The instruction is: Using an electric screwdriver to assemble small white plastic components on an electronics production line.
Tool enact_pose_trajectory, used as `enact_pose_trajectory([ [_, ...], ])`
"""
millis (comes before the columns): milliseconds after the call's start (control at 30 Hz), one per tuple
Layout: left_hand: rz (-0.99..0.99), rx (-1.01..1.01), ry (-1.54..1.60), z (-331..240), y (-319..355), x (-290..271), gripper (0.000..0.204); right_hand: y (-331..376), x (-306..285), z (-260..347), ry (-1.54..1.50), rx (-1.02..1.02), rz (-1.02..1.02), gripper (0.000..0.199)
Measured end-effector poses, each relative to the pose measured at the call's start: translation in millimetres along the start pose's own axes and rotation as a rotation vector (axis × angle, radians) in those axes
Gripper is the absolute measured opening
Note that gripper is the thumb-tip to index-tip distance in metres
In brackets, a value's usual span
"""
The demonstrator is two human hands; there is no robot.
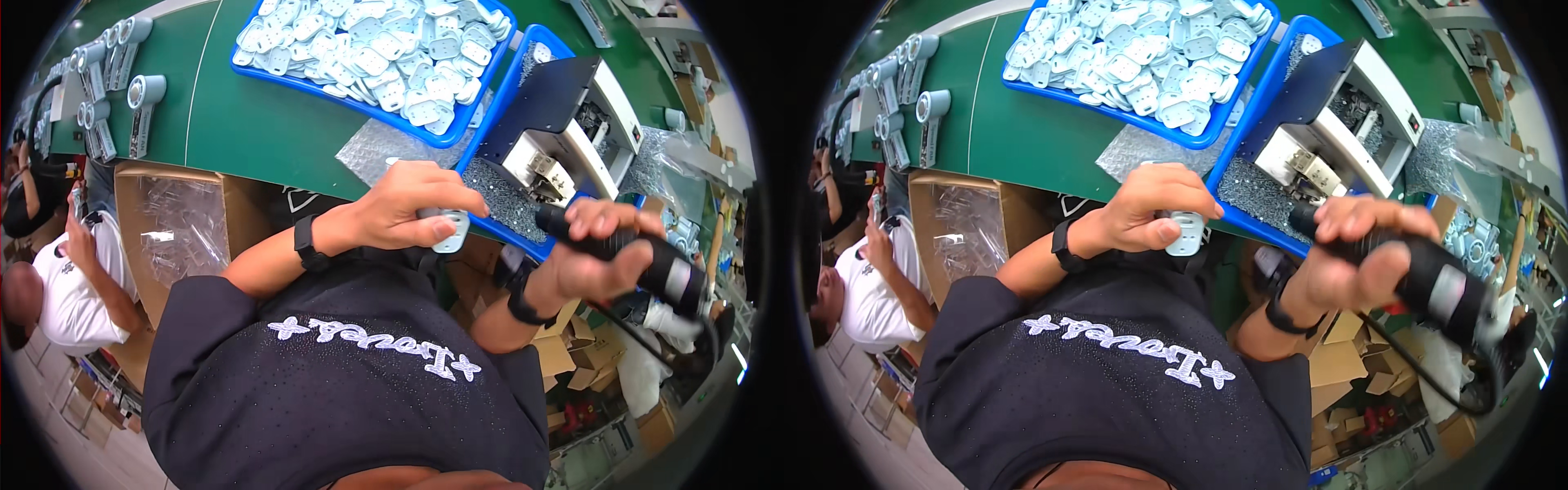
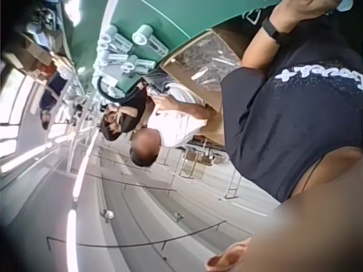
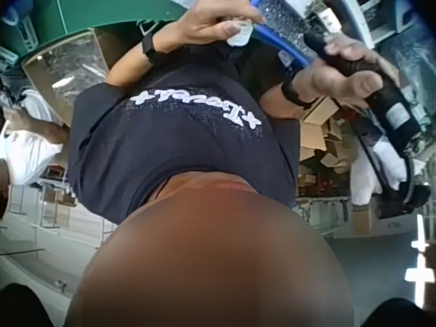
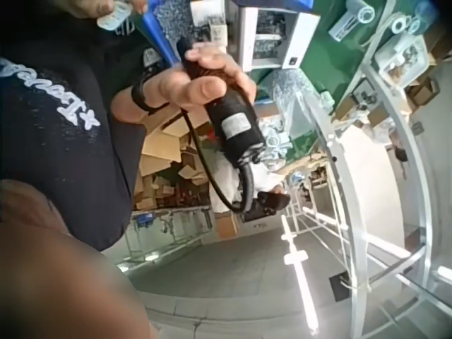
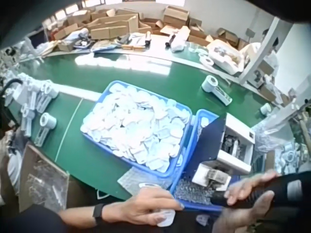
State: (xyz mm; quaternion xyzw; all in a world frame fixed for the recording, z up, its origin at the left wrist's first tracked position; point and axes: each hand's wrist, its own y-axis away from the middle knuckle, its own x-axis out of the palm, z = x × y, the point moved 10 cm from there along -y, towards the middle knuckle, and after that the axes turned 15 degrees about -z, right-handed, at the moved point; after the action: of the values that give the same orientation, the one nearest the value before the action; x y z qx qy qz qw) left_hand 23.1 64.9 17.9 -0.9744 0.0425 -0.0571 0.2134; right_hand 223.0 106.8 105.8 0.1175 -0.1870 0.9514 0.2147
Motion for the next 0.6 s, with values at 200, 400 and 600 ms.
enact_pose_trajectory([
  [200, 0.160, 0.002, 0.009, 2.4, -4.5, 15.8, 0.047, 31.7, 32.1, 68.6, -0.215, -0.007, 0.144, 0.055],
  [400, 0.158, -0.088, 0.048, 9.8, -4.5, 17.3, 0.057, 45.8, 63.2, 90.7, -0.343, 0.082, 0.533, 0.050],
  [600, 0.128, -0.098, 0.023, 9.2, -4.3, 16.2, 0.060, 47.1, 66.0, 76.8, -0.296, -0.027, 0.363, 0.063],
])
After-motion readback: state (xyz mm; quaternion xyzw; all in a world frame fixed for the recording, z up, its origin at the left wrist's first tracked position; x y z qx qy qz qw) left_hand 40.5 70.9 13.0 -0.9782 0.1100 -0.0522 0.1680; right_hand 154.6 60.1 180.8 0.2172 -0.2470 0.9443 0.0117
